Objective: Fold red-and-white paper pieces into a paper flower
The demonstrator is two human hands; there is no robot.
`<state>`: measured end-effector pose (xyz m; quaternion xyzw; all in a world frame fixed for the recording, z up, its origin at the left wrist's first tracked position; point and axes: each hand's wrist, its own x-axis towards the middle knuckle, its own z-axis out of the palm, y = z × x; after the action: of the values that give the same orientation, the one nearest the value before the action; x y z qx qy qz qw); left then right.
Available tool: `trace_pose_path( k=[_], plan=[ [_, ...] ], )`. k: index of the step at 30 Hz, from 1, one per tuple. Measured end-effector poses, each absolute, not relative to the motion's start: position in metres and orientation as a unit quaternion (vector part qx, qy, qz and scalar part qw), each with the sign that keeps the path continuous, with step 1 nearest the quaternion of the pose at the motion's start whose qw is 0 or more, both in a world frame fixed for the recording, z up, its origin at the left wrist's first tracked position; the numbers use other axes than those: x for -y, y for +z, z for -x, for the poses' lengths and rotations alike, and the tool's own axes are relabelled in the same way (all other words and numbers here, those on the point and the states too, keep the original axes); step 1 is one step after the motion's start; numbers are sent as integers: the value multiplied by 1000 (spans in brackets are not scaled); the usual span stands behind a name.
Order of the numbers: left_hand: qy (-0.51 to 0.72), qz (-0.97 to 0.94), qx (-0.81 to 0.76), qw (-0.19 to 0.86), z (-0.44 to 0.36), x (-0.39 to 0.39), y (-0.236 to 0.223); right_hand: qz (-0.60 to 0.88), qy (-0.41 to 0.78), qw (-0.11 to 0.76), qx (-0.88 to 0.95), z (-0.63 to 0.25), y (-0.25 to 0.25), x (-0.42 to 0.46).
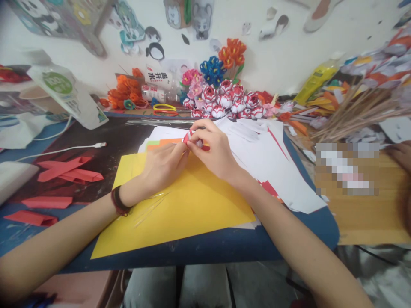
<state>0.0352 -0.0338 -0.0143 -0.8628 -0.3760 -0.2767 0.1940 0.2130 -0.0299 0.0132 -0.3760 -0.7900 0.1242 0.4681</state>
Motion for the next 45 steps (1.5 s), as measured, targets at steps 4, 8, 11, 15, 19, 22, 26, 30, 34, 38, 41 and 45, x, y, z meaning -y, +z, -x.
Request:
trace_pose_path(
  k=[4,8,11,15,19,22,26,30,34,38,41,45],
  plan=[
    [-278,864,370,199,-35,32,-16,375,121,473,788,-214,15,29],
    [-283,865,361,204,-34,31,-17,376,126,468,790,-216,14,26],
    [-282,865,361,205,-34,32,-17,369,124,450,803,-218,10,22],
    [-271,867,368,199,-33,32,-18,386,137,441,799,-220,6,20],
    [-270,870,361,200,-33,32,-18,413,188,475,754,-217,6,23],
    [-256,876,349,210,-33,32,-18,425,186,498,732,-214,6,25],
    [-247,882,346,204,-34,32,-16,424,160,501,737,-213,7,25],
    [-255,882,341,203,-35,32,-15,418,140,481,758,-213,8,27],
    [-260,880,339,207,-35,32,-15,412,129,469,771,-214,9,27],
    [-267,881,330,210,-35,32,-14,411,108,474,771,-214,10,26],
    [-271,879,330,212,-36,32,-14,410,99,475,772,-214,11,26],
    [-272,879,327,217,-36,31,-16,406,105,475,774,-216,11,25]
  ],
)
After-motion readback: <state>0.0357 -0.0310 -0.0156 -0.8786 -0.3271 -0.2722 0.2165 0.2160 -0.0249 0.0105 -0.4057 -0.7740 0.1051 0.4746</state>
